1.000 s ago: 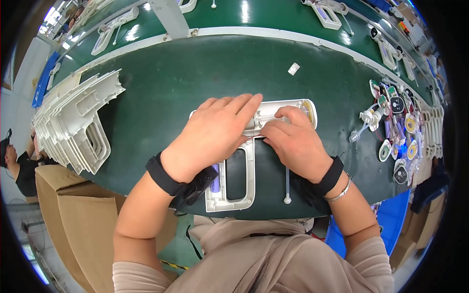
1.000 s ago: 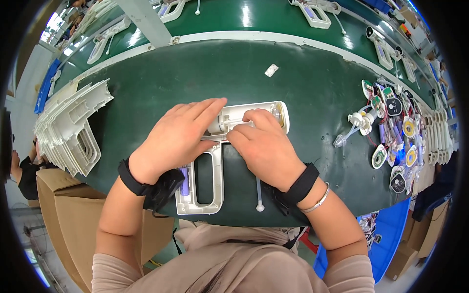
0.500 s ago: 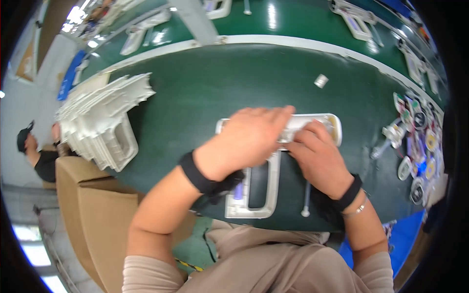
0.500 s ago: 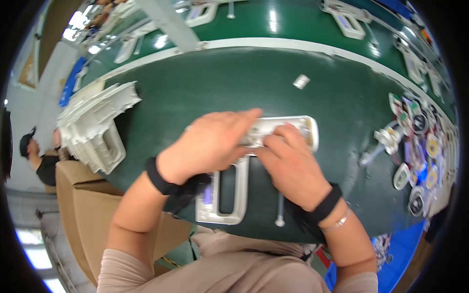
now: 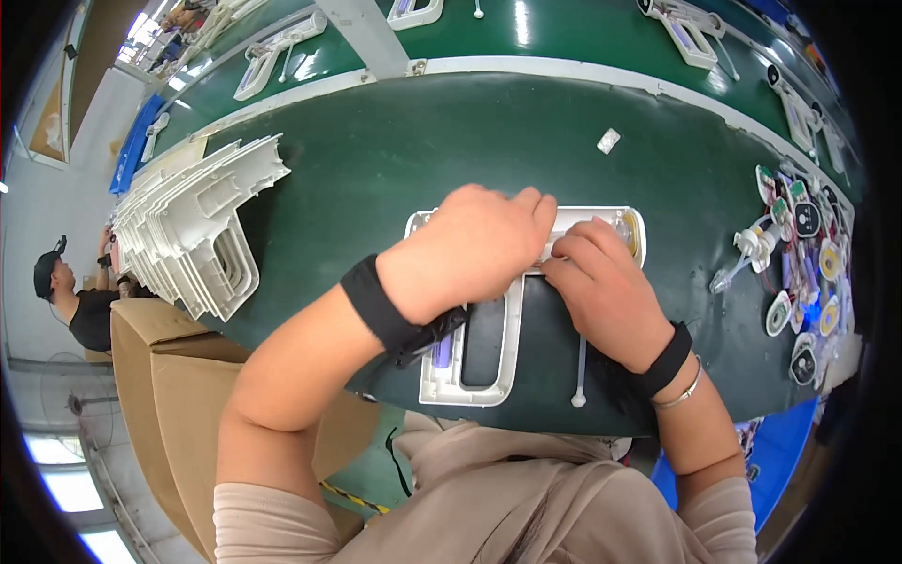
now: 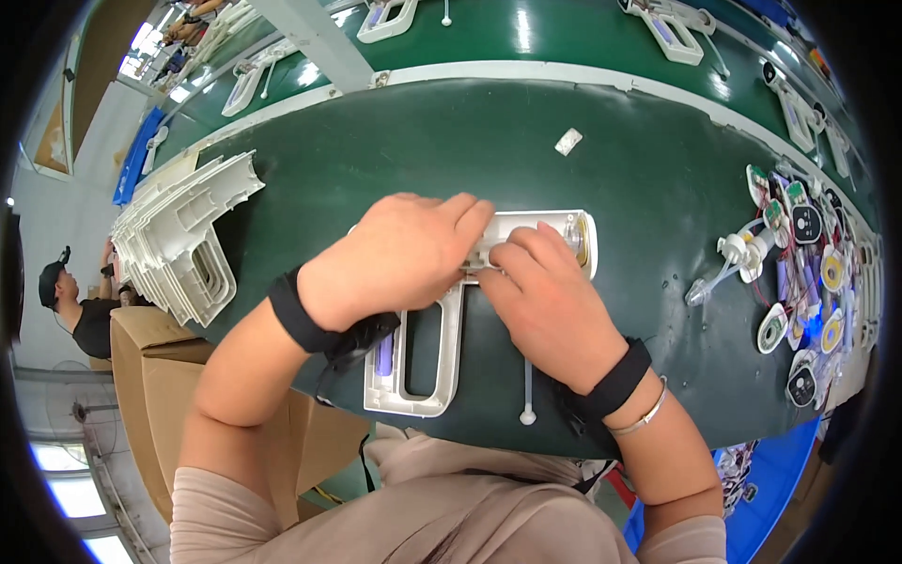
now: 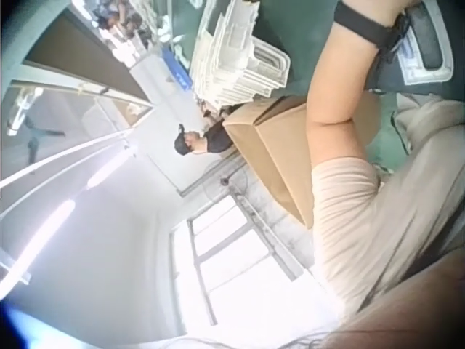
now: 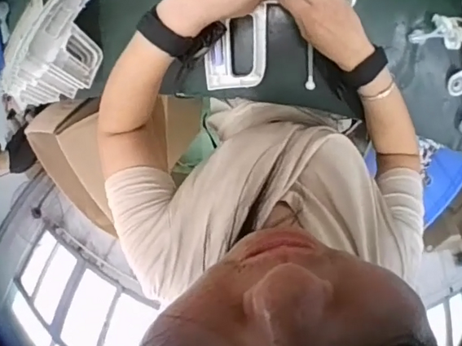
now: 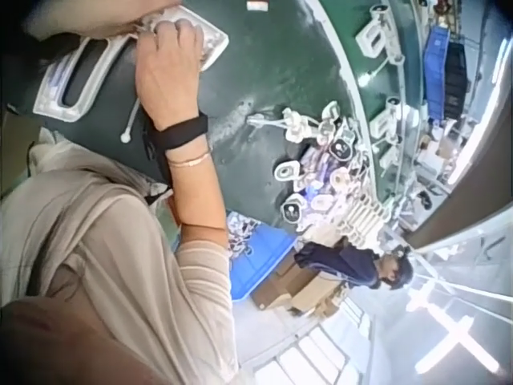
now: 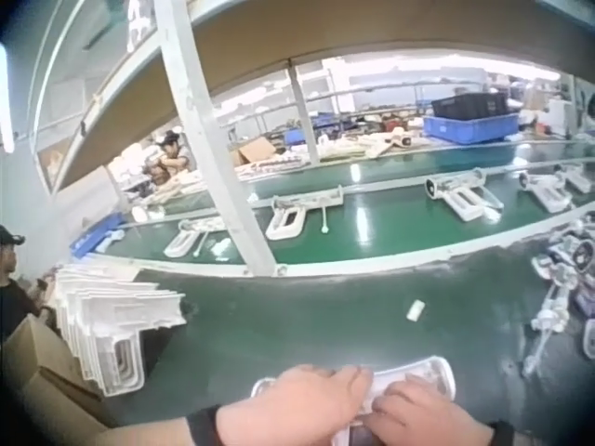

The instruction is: The recorder is assembling electronic components into white plastic housings on a factory production line.

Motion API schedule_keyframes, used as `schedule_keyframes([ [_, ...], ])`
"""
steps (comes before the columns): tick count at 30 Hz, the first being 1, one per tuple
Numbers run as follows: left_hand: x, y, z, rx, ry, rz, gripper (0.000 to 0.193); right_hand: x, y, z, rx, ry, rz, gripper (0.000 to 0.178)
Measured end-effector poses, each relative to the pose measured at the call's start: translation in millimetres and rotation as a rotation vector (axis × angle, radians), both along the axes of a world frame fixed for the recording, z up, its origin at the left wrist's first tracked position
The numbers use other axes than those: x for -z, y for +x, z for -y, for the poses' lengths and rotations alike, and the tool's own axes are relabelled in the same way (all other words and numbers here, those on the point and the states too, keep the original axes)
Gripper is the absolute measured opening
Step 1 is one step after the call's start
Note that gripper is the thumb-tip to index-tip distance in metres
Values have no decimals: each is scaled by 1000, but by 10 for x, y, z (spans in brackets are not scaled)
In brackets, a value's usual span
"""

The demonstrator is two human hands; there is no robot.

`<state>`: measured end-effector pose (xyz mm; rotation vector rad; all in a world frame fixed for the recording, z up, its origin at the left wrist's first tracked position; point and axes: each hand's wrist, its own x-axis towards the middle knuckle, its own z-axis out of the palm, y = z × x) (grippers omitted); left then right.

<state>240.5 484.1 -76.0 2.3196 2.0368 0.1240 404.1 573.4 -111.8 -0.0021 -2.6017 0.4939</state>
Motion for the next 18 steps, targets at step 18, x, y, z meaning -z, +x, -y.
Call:
schedule_keyframes([
  [18,152,1148,1253,-604,-11,5,94,129,-11,-84,35,48,-69,13],
])
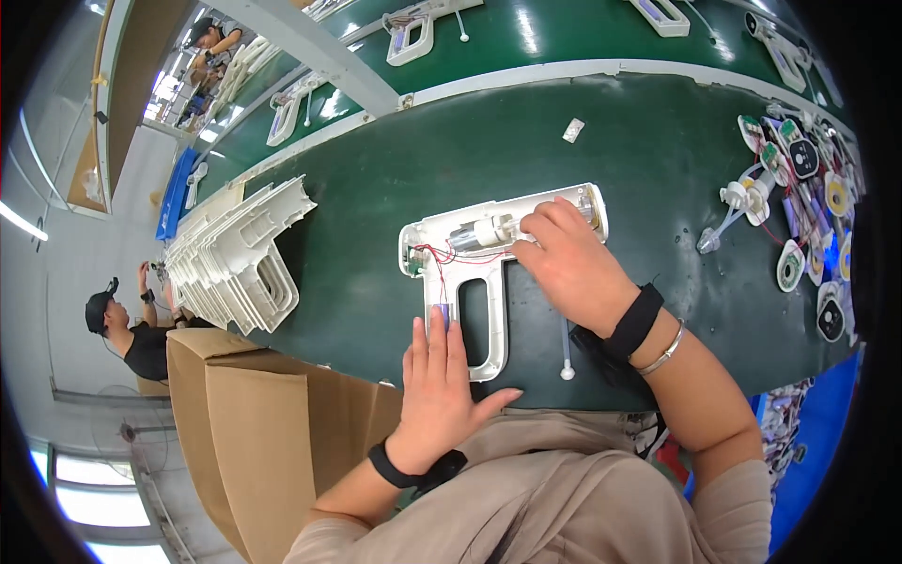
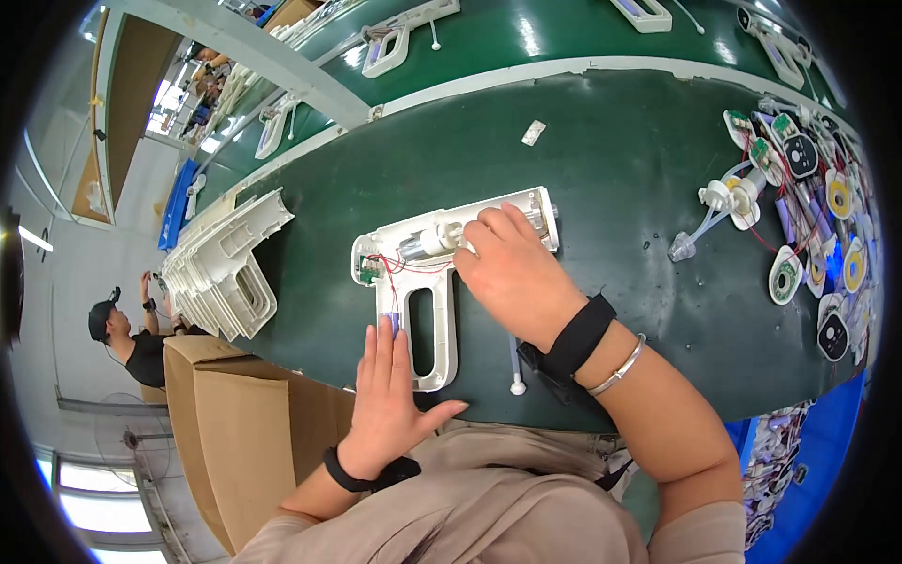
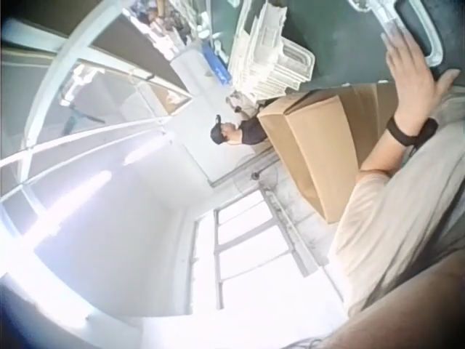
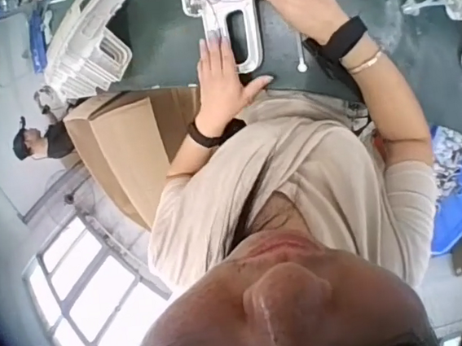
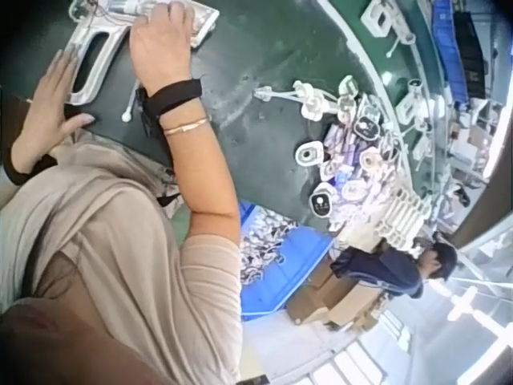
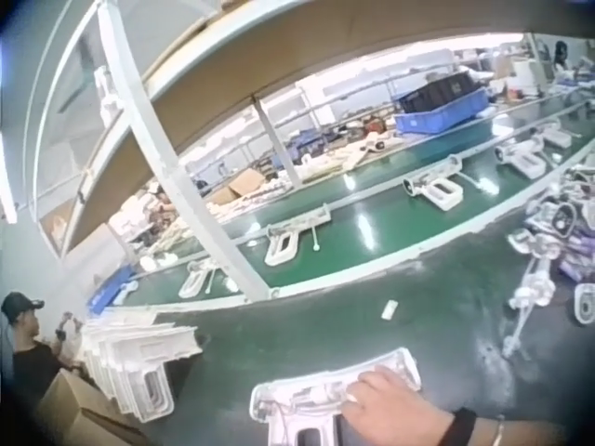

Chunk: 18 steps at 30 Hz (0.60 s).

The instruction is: The recorder is assembling electronic components into white plastic housings on a factory production line.

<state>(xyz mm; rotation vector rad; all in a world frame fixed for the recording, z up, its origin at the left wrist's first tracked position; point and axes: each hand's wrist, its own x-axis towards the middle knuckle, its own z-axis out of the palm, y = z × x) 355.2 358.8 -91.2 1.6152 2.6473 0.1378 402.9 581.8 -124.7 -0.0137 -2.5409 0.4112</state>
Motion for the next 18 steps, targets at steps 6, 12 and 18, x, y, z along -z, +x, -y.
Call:
schedule_keyframes([
  [6,85,-283,-203,-51,61,-60,85,-391,423,17,-31,-35,2,15],
  [12,-278,-1206,-1087,161,159,10,73,-295,641,-316,-39,-86,-79,13],
  [18,-341,-1599,-2923,293,361,-186,63,39,690,-614,21,-164,-68,15],
])
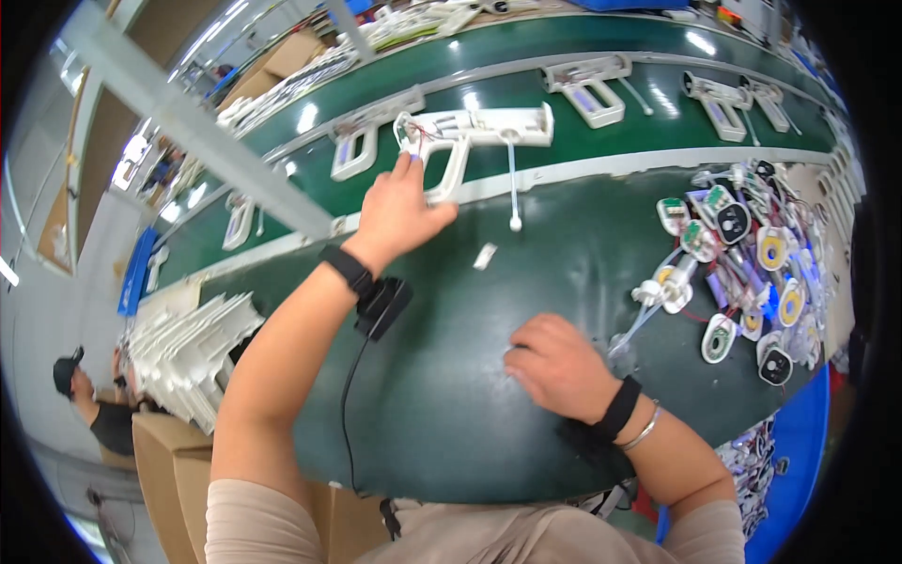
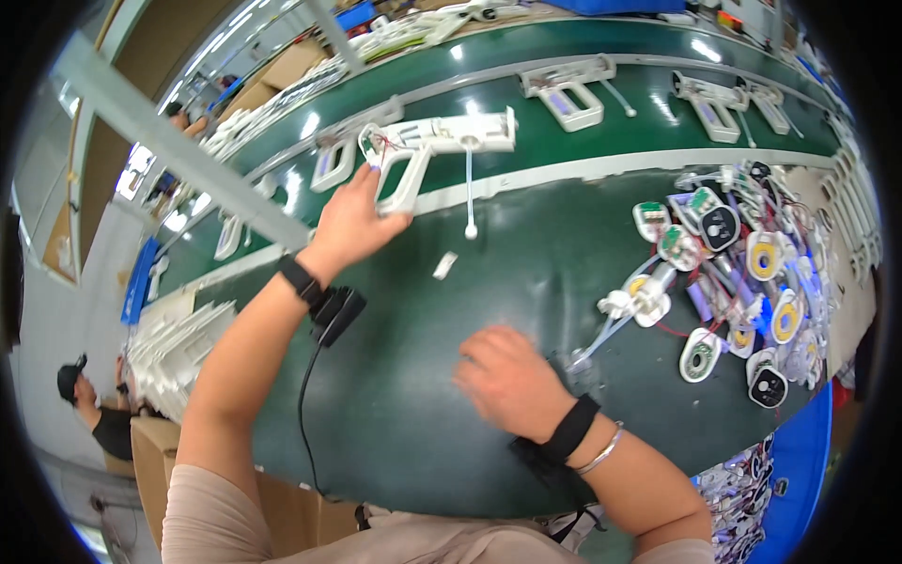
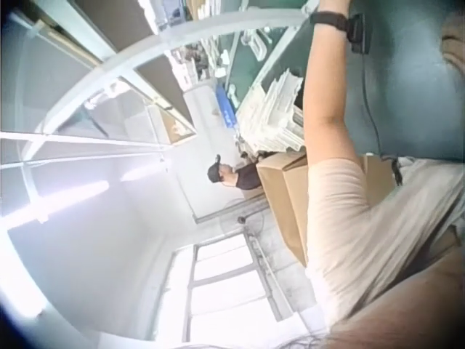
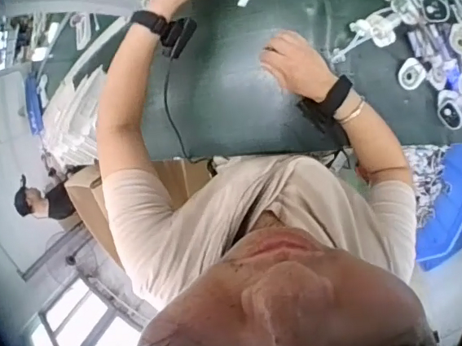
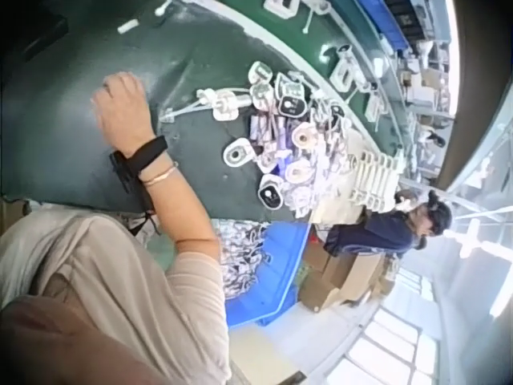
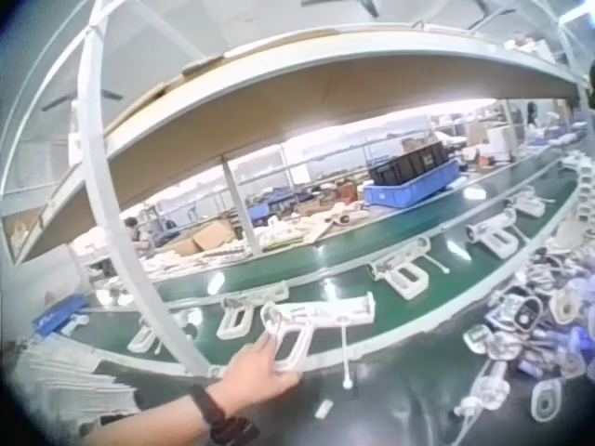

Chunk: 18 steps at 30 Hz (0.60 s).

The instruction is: The recorder is assembling electronic components into white plastic housings on a factory production line.

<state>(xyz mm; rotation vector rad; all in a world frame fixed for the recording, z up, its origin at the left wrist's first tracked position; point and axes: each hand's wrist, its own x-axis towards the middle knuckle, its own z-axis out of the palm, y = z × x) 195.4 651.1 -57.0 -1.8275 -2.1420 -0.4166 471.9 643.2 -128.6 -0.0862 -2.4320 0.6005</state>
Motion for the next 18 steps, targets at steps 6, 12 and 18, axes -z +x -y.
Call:
schedule_keyframes([
  [6,256,-222,-1468,-239,-205,316,66,51,-35,1,6,-76,94,14],
  [12,512,-465,-1619,-130,-101,279,90,19,-57,32,-55,-124,132,15],
  [18,29,-10,89,129,-161,-156,62,103,-50,-45,-53,-136,155,16],
])
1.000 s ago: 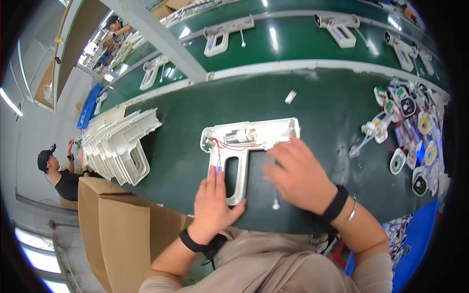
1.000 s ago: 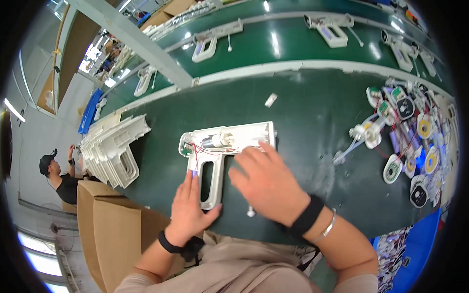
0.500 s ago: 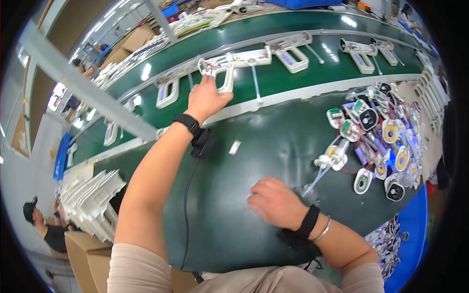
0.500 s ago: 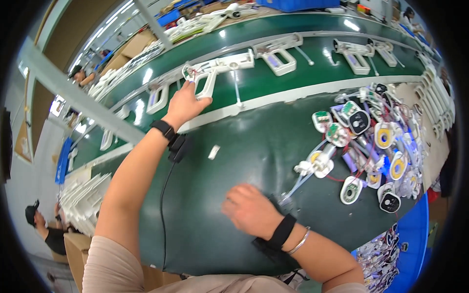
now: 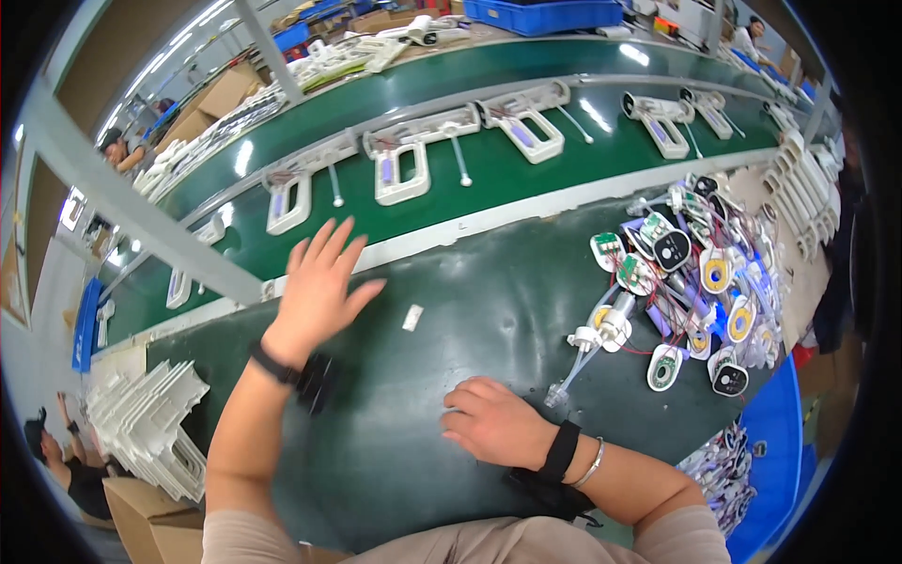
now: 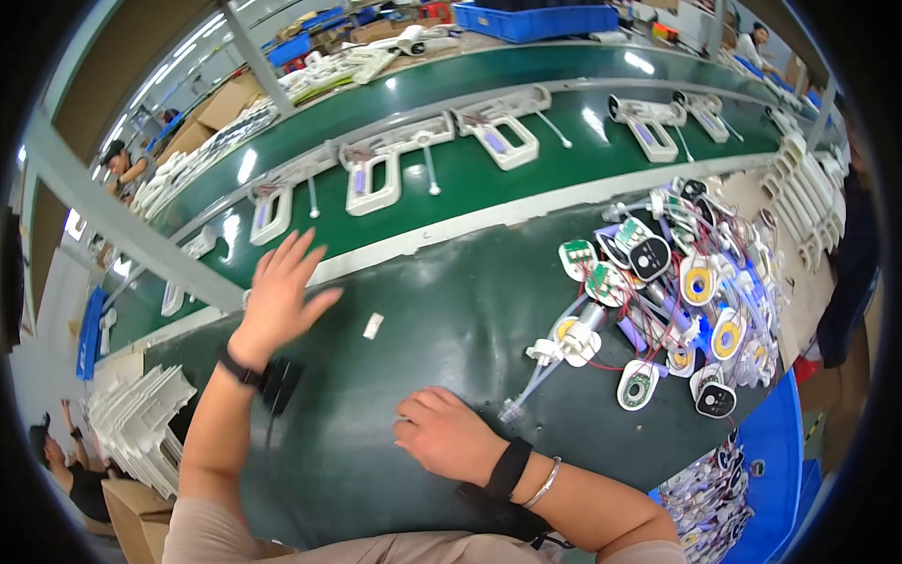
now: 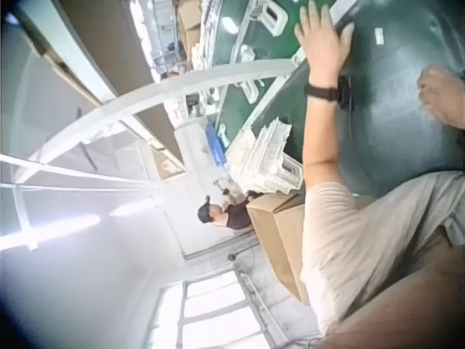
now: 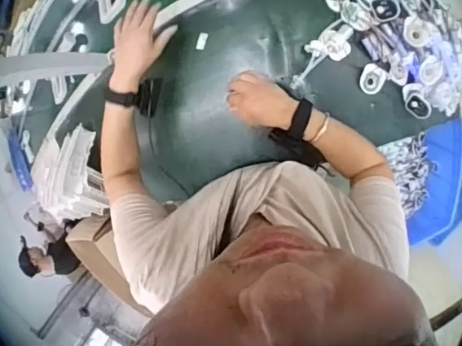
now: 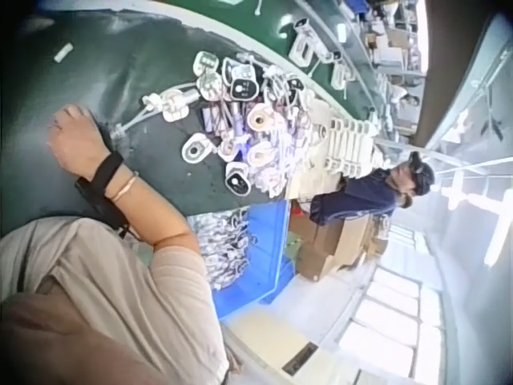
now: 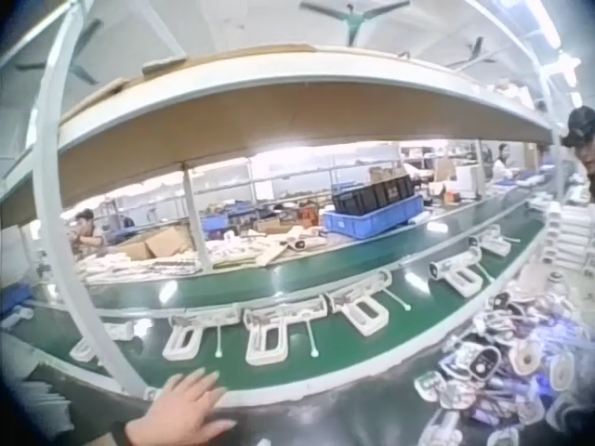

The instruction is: The recorder is assembling electronic components into white plastic housings on a factory production line.

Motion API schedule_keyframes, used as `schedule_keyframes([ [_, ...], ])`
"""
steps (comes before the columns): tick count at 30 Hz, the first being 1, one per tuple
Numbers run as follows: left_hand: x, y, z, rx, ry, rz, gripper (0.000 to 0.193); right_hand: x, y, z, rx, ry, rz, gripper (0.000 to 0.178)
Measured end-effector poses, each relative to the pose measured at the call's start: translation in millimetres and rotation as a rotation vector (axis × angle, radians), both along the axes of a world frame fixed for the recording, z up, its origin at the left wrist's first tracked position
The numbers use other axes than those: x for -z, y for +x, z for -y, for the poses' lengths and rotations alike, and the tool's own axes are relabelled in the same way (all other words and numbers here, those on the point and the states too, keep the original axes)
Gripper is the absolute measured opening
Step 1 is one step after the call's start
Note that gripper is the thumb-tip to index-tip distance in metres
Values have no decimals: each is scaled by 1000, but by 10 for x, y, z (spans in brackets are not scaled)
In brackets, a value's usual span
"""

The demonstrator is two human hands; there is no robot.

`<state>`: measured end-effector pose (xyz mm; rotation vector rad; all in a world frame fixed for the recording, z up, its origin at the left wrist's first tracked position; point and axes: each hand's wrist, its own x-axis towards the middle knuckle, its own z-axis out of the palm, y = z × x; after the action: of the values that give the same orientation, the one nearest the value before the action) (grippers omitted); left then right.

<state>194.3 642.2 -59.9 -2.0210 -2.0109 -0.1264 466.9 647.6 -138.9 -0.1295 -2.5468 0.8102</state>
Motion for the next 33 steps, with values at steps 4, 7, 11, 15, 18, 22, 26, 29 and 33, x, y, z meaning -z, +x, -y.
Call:
schedule_keyframes([
  [4,-193,-719,1644,-632,-46,-311,72,-113,-68,66,-32,42,53,17],
  [7,-210,-1026,2451,-903,-114,-420,83,-83,-24,71,41,30,41,19],
  [11,0,-1319,2980,-740,-67,-756,49,-191,-54,182,127,0,45,11],
  [15,275,-1571,2943,-684,10,-571,49,-36,24,94,124,97,13,8],
  [18,321,-1845,2993,-271,90,-386,48,152,-152,55,29,75,-2,10],
  [22,-504,-292,2185,-111,1,8,68,69,-224,150,65,-64,-28,9],
  [26,-98,411,1325,158,-217,303,80,92,79,108,218,-70,-26,8],
  [29,239,485,1185,56,-294,321,85,154,7,167,185,-67,-108,8],
  [33,152,320,1283,202,-103,188,84,157,7,264,147,-126,-115,9],
])
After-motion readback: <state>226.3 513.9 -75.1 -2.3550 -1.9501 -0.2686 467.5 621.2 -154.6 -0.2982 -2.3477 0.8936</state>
